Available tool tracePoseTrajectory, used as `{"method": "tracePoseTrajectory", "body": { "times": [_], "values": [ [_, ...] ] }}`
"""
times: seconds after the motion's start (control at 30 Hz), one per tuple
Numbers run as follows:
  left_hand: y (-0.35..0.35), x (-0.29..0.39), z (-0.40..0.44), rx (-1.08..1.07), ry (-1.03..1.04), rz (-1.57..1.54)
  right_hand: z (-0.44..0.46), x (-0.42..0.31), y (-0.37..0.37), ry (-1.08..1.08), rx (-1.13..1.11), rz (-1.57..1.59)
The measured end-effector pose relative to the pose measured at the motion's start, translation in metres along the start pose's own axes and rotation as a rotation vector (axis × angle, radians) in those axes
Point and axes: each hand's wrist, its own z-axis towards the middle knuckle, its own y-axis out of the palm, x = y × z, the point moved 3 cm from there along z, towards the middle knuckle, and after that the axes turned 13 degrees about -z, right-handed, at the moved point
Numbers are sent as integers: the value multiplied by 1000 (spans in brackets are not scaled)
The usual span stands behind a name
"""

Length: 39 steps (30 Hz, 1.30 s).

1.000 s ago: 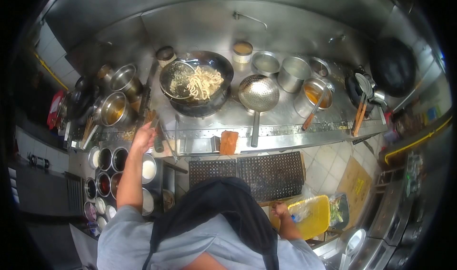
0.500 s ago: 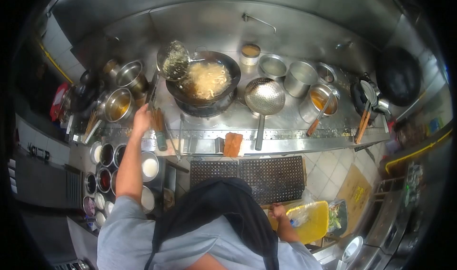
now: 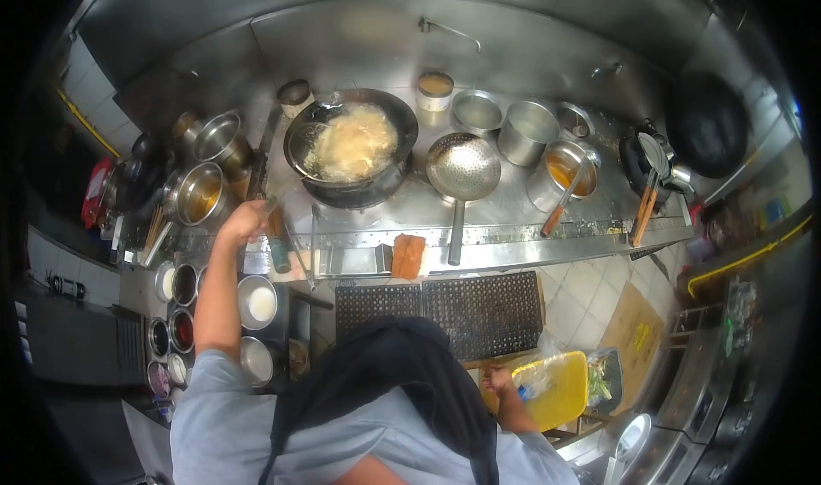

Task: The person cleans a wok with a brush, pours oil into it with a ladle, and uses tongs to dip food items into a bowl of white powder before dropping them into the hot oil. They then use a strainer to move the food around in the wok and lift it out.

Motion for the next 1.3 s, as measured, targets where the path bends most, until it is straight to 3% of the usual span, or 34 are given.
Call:
{"method": "tracePoseTrajectory", "body": {
  "times": [0.03,0.1,0.3,0.4,0.47,0.73,1.17,1.27,1.3],
  "values": [
    [2,0,-3,1,-1,-2,5,1,-3,-204,0,-314],
    [5,-3,-8,-69,-64,-224,1,-9,-5,-413,-2,-635],
    [11,-27,-27,-130,-23,-416,-11,-42,-3,-517,-71,-784],
    [15,-25,-42,-69,3,-397,39,-19,-9,-511,-147,-702],
    [14,-25,-45,-43,30,-382,56,-7,-6,-62,-11,65],
    [8,-9,-50,165,233,-155,13,-52,3,-54,54,-20],
    [-4,5,-22,200,260,-111,36,-16,2,-62,24,76],
    [-33,5,25,386,536,313,33,-15,-1,-61,40,56],
    [-37,9,33,385,535,310,43,-6,-6,-60,43,55]
  ]
}}
